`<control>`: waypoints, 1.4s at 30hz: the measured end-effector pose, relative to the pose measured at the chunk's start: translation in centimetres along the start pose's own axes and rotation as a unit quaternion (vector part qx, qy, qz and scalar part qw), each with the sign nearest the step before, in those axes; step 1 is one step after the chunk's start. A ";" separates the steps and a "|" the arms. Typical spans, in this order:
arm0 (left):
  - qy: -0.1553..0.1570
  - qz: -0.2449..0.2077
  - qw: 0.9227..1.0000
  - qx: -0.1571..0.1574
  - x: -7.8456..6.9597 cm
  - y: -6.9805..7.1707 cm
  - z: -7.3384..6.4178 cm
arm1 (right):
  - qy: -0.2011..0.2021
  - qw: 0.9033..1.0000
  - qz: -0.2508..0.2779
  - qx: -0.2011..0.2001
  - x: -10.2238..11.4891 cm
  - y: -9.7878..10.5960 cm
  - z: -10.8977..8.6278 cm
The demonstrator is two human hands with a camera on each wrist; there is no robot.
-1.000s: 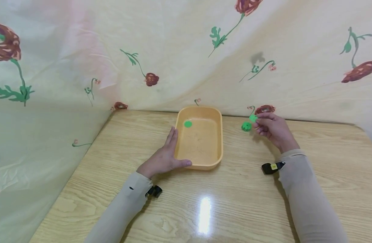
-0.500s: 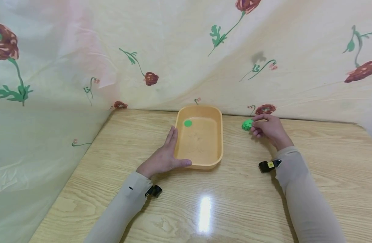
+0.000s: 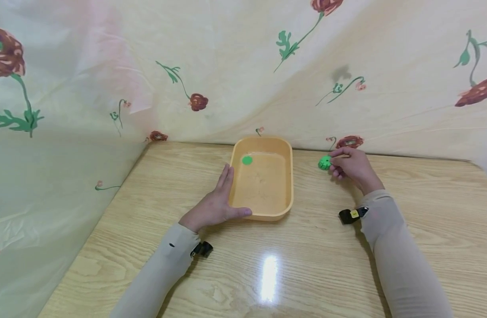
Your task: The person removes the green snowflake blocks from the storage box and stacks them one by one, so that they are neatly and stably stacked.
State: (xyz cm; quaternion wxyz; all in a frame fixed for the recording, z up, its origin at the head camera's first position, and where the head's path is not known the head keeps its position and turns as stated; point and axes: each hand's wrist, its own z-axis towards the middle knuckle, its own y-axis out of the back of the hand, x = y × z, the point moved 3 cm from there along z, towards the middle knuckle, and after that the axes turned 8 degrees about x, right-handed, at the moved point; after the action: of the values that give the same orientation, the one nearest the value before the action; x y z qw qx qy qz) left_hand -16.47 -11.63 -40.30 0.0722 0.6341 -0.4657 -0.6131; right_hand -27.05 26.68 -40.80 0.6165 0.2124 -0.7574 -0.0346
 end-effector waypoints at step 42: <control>-0.003 0.010 1.000 0.001 0.3 0.0 -0.1 | -0.012 0.999 -0.035 0.000 -0.6 -0.4 0.1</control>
State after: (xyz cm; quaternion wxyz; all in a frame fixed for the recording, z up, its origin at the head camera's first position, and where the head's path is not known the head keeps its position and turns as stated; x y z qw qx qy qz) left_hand -16.42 -11.91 -40.46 0.0766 0.6276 -0.4729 -0.6137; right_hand -26.89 26.51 -41.51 0.6058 0.2381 -0.7568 -0.0592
